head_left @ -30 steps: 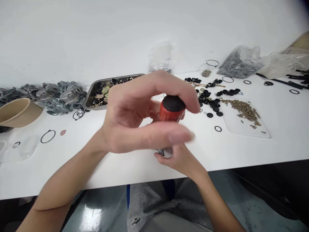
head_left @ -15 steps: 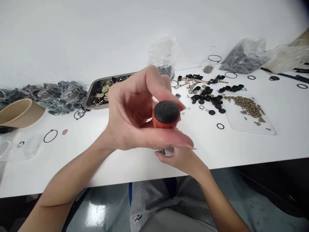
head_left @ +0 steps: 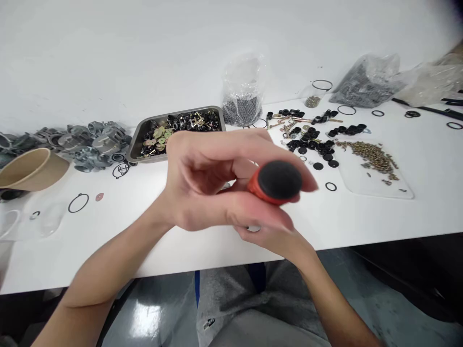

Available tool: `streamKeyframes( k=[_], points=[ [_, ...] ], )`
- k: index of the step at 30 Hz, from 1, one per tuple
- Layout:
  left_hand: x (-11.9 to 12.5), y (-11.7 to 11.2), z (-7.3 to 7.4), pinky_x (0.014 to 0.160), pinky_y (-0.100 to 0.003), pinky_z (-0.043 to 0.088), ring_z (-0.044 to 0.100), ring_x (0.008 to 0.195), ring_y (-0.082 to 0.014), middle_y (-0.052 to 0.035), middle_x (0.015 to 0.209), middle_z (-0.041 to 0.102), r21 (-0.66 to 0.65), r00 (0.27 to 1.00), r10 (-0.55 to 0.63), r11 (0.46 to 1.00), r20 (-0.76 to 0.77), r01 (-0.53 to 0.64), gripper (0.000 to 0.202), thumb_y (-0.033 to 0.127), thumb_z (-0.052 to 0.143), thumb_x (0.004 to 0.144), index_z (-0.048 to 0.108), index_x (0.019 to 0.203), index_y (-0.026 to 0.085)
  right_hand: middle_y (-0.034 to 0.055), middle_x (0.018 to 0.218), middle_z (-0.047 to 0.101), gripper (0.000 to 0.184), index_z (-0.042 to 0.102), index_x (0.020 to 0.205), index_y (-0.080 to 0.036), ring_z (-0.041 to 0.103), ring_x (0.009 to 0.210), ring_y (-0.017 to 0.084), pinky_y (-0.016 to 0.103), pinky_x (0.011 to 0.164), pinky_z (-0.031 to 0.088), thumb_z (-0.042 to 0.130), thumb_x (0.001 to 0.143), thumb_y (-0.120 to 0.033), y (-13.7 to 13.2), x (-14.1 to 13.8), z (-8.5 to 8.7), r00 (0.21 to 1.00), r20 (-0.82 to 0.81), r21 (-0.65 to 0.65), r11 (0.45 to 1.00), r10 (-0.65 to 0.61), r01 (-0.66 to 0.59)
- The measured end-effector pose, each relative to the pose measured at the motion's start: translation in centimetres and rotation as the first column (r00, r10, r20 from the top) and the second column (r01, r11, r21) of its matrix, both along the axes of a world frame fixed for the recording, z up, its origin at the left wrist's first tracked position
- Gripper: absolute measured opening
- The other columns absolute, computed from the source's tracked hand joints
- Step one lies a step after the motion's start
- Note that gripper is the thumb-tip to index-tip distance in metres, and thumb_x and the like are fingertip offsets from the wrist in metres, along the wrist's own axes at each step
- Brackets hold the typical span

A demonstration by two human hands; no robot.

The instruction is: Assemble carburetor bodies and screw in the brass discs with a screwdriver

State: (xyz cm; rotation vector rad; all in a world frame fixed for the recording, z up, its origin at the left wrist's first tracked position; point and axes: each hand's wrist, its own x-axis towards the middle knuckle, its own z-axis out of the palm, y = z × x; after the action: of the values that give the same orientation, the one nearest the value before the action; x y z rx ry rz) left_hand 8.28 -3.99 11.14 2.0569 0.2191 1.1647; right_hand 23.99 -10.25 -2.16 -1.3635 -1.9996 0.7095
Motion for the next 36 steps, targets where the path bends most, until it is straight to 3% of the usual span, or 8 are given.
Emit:
streamKeyframes(
  k=[2, 6, 10, 13, 18, 23, 36],
  points=[
    [-0.2, 1.0, -0.5, 0.053, -0.019, 0.053, 0.068, 0.065, -0.0111, 0.0022, 0.077, 0.070, 0.017, 0.996, -0.028, 0.999, 0.080, 0.027, 0.021, 0.036, 0.073, 0.078, 0.074, 0.088, 0.017, 0.0099, 0.138, 0.048, 0.078, 0.029, 0.146, -0.027, 0.044, 0.129, 0.035, 0.053, 0.105, 0.043, 0.067, 0.079, -0.037, 0.0, 0.0, -0.3, 1.000, -0.009, 0.009, 1.000, 0.008, -0.008],
    [0.0, 2.3, -1.6, 0.050, -0.020, 0.050, 0.064, 0.058, -0.0102, 0.0046, 0.066, 0.064, -0.008, 0.967, 0.021, 1.000, 0.252, -0.019, 0.022, 0.028, 0.084, 0.066, 0.071, 0.081, 0.017, 0.0118, 0.137, 0.046, 0.076, 0.028, 0.145, -0.025, 0.043, 0.129, 0.034, 0.052, 0.104, 0.042, 0.066, 0.079, -0.036, 0.0, -0.1, -0.7, 0.999, -0.038, 0.018, 1.000, 0.010, -0.009],
    [0.3, 2.2, -2.2, 0.048, -0.022, 0.047, 0.065, 0.062, -0.0124, 0.0041, 0.066, 0.063, -0.113, 0.967, 0.066, 0.993, 0.247, -0.039, 0.026, 0.038, 0.082, 0.067, 0.066, 0.076, 0.020, 0.0101, 0.140, 0.042, 0.079, 0.026, 0.146, -0.027, 0.037, 0.133, 0.032, 0.052, 0.109, 0.036, 0.067, 0.079, -0.035, 0.0, -0.1, -0.7, 0.998, -0.055, 0.016, 1.000, 0.017, -0.017],
    [0.3, 2.2, -2.2, 0.049, -0.024, 0.048, 0.061, 0.062, -0.0122, 0.0025, 0.067, 0.062, -0.172, 0.966, 0.090, 0.984, 0.242, -0.048, 0.028, 0.039, 0.083, 0.066, 0.064, 0.074, 0.020, 0.0097, 0.137, 0.044, 0.077, 0.028, 0.144, -0.028, 0.040, 0.130, 0.032, 0.052, 0.107, 0.038, 0.067, 0.079, -0.036, 0.0, -0.1, -0.7, 0.999, -0.049, -0.009, 1.000, 0.010, -0.011],
    [0.3, 2.1, -1.8, 0.046, -0.024, 0.048, 0.052, 0.058, -0.0107, -0.0001, 0.062, 0.059, -0.112, 0.961, -0.012, 0.993, 0.278, 0.045, 0.022, 0.028, 0.082, 0.069, 0.064, 0.074, 0.016, 0.0111, 0.134, 0.048, 0.078, 0.029, 0.145, -0.027, 0.044, 0.126, 0.035, 0.054, 0.102, 0.043, 0.068, 0.078, -0.035, 0.0, -0.1, -0.7, 0.999, -0.047, -0.012, 1.000, 0.000, -0.001],
    [0.4, 1.7, -1.6, 0.045, -0.027, 0.045, 0.050, 0.056, -0.0125, -0.0010, 0.060, 0.057, -0.086, 0.965, -0.029, 0.995, 0.260, 0.053, 0.020, 0.029, 0.082, 0.069, 0.064, 0.070, 0.019, 0.0118, 0.127, 0.053, 0.078, 0.029, 0.146, -0.026, 0.050, 0.121, 0.036, 0.057, 0.097, 0.046, 0.068, 0.079, -0.034, -0.1, -0.1, -0.7, 0.999, -0.042, -0.036, 0.999, -0.004, 0.003],
    [-0.4, 2.0, -1.5, 0.051, -0.023, 0.049, 0.062, 0.061, -0.0127, -0.0002, 0.069, 0.063, -0.106, 0.977, -0.022, 0.993, 0.210, 0.045, 0.023, 0.032, 0.080, 0.072, 0.065, 0.077, 0.016, 0.0101, 0.142, 0.041, 0.083, 0.023, 0.147, -0.026, 0.035, 0.135, 0.030, 0.048, 0.112, 0.035, 0.068, 0.078, -0.035, 0.1, -0.1, -0.7, 0.999, -0.025, 0.026, 0.999, 0.019, -0.019]
  ],
)
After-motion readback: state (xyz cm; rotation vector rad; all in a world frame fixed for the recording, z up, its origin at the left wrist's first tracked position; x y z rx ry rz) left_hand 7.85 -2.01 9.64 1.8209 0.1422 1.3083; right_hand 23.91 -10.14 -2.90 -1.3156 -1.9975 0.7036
